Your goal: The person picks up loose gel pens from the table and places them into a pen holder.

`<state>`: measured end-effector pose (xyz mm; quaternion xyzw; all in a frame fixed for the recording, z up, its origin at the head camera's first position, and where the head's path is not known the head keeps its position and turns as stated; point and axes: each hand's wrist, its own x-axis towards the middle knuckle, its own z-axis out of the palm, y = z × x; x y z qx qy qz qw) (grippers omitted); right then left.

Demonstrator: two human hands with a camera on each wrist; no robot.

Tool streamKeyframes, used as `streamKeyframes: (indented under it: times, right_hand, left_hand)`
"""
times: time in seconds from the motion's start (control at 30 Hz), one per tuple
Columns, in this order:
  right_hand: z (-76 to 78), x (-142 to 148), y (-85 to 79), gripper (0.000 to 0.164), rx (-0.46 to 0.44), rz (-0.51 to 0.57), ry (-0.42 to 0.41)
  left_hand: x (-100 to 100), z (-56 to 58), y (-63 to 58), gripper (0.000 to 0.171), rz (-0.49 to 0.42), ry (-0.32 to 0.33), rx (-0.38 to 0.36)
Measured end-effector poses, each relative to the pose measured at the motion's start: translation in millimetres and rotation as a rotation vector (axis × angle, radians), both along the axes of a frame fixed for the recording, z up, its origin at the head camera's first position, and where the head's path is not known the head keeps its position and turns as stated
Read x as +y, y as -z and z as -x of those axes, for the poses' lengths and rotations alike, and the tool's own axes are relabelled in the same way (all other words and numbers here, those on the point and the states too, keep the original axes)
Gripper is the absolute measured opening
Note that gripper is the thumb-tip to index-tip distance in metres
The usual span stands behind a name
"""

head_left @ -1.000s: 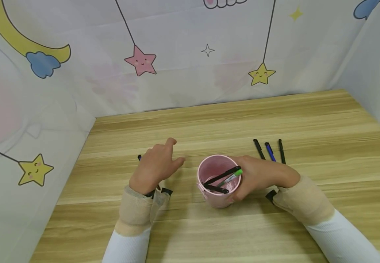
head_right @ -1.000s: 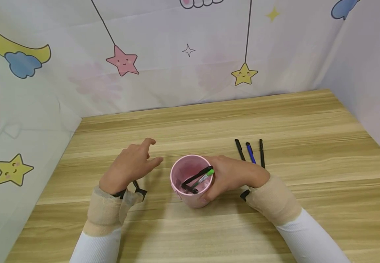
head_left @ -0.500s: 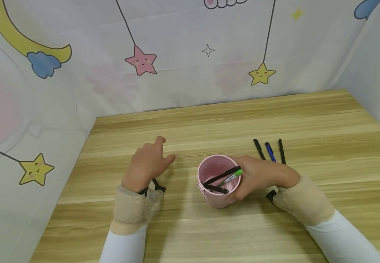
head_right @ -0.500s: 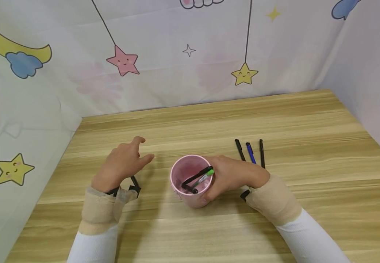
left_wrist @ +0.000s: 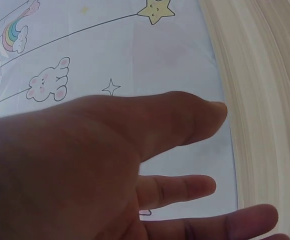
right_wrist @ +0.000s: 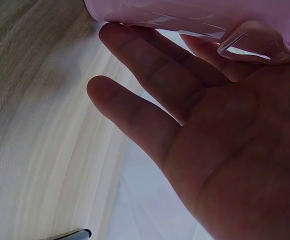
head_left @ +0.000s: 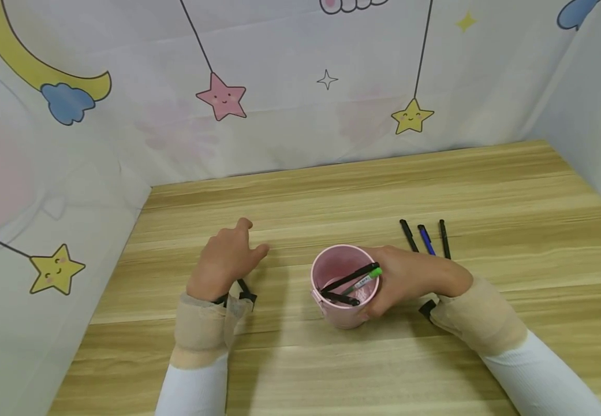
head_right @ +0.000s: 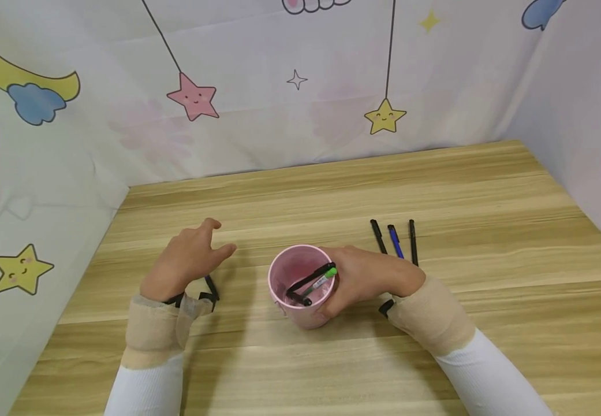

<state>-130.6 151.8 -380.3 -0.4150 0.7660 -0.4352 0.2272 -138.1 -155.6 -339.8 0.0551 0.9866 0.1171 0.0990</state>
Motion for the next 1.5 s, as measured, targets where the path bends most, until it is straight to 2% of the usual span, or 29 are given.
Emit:
streamKeyframes:
  times: [0.17,0.47,0.77,1.07,1.4,1.5]
  right_hand:
    - [0.8,-1,0.5,0.084,-0.009,0.011,-0.015]
    - [2.8,-2,1.0,0.083,0.0,0.008,-0.021]
    - [2.2,-1,1.3,0.082,-0.01,0.007,-0.014]
    - [1.3,0,2.7,0.079,0.006,-0.023,0.003]
    - [0.5,0,-0.3,0.08,-0.011,-0.008,-0.007]
    - [0.5,0,-0.7,0.08,-0.014,-0.006,-0.01]
  left_hand:
    - [-6,1.2,3.1,0.058,0.014,-0.025,-0.016]
    - [-13,2.2,4.7,0.057,0.039,-0.052,0.005]
    - [-21,5.5,4.4,0.043,0.05,-0.108,-0.088]
    - [-23,9.6,11.9,0.041,0.082,-0.152,-0.125]
    - [-24,13.2,18.7,0.036,0.138,-0.166,-0.12]
    - [-24,14.2,21.4,0.035,0.139,-0.15,-0.126]
